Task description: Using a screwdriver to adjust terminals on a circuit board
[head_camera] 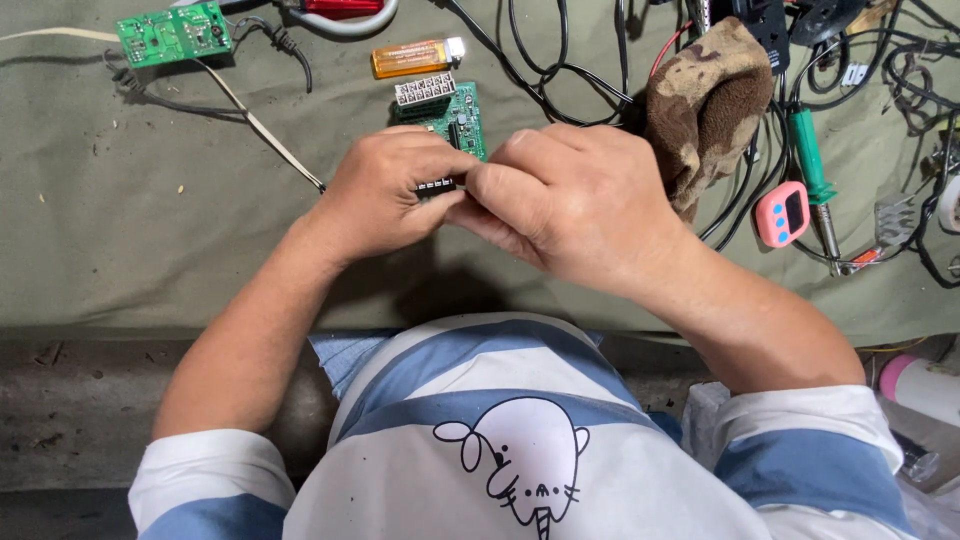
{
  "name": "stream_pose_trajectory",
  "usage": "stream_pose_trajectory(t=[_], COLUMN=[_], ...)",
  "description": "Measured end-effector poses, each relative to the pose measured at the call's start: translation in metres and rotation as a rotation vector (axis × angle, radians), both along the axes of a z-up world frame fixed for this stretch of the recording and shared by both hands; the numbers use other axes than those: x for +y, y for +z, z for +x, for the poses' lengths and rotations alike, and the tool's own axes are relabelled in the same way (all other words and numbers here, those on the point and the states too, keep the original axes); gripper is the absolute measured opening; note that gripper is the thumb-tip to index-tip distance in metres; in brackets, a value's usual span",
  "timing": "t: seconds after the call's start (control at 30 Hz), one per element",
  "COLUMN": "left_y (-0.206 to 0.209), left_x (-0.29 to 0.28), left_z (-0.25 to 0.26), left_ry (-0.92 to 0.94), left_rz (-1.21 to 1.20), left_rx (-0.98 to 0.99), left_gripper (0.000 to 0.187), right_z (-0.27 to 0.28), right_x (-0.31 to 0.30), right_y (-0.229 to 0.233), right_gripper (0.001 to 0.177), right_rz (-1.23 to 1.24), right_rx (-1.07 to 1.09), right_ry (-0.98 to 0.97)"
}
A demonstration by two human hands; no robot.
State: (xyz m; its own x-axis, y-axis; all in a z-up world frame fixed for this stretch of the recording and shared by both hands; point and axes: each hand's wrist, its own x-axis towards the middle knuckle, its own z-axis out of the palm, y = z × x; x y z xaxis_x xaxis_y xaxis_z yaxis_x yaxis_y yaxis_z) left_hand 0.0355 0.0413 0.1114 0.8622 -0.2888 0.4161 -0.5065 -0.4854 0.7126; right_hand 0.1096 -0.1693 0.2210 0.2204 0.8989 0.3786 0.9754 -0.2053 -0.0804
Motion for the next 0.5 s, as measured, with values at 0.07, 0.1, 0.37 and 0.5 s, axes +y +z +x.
stream_pose_trajectory(t=[0.07,0.1,0.37,0.5], left_y=[0.007,0.010,-0.017,-0.003], left_x=[0.001,0.001,-0.002,0.004], left_z=[0.000,0.000,-0.003,0.003], left_ry=[-0.008,-0.025,0.041,0.027], left_rz=[0.011,0.022,0.096,0.363], left_rx=[-0.011,-0.023,-0.055,0.346], left_gripper=[0.014,0.013,0.018,0.019], right_z=[0.001,0.001,-0.008,-0.007], right_x=[0.002,0.003,0.019,0.022], right_y=[0.006,0.010,0.031,0.038], right_gripper=[0.029,0.028,0.032,0.051], right_rz=[-0.036,-0.073,-0.276,-0.305], right_rx=[0.019,0.037,0.278,0.188], right_ry=[0.025,0.041,0.027,-0.008])
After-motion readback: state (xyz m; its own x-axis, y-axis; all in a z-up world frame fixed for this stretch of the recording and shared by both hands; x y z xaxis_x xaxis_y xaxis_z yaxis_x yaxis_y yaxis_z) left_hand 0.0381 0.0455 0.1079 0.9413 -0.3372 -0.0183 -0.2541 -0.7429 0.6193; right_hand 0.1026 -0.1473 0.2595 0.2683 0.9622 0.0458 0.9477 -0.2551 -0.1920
